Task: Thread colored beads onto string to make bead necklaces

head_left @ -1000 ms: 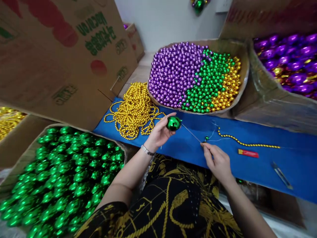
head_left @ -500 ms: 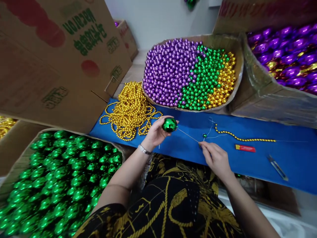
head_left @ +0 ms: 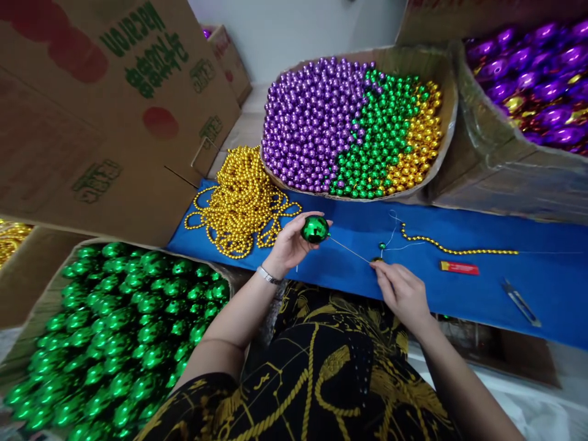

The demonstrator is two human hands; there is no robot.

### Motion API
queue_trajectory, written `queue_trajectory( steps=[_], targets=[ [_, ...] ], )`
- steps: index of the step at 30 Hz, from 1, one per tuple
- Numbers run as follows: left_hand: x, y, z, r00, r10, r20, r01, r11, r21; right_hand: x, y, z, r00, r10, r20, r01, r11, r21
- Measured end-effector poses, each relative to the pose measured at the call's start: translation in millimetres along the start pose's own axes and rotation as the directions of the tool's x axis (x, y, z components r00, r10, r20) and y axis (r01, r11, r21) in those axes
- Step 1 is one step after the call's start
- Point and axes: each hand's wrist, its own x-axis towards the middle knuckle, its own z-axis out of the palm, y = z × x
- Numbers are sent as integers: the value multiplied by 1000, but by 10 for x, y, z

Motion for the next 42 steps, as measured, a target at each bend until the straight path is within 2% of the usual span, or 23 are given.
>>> queue_trajectory(
  steps=[8,16,22,25,28,33,37,42],
  targets=[
    [10,-4,-1,1000,-4,0,4,1000,-13,1,4,10,1000,14,-16,-14,1000,11],
    [113,21,13,999,-9,48,11,998,-60,72,77,65,982,-74,-175,74,997,-2],
    [150,20,88,999,-35,39,38,997,-66,7,110,24,978,-52,-200,58,998,26],
    [162,0,151,999,-22,30,23,1000,-20,-39,118,-3,981,-41,-191,45,999,15],
    [167,-30,249,999,5,46,-9,995,94,-72,123,2,979,-47,-196,41,999,-32],
    [167,-136,449,992,-3,123,-32,960,279,-86,130,76,969,-63,-238,40,994,-103],
    [200,-239,548,984,-5,180,-48,956,289,-99,120,93,963,-36,-267,3,993,-121],
    [273,-315,591,984,-42,176,-1,971,238,-124,116,54,962,37,-270,-46,999,-28]
  ],
)
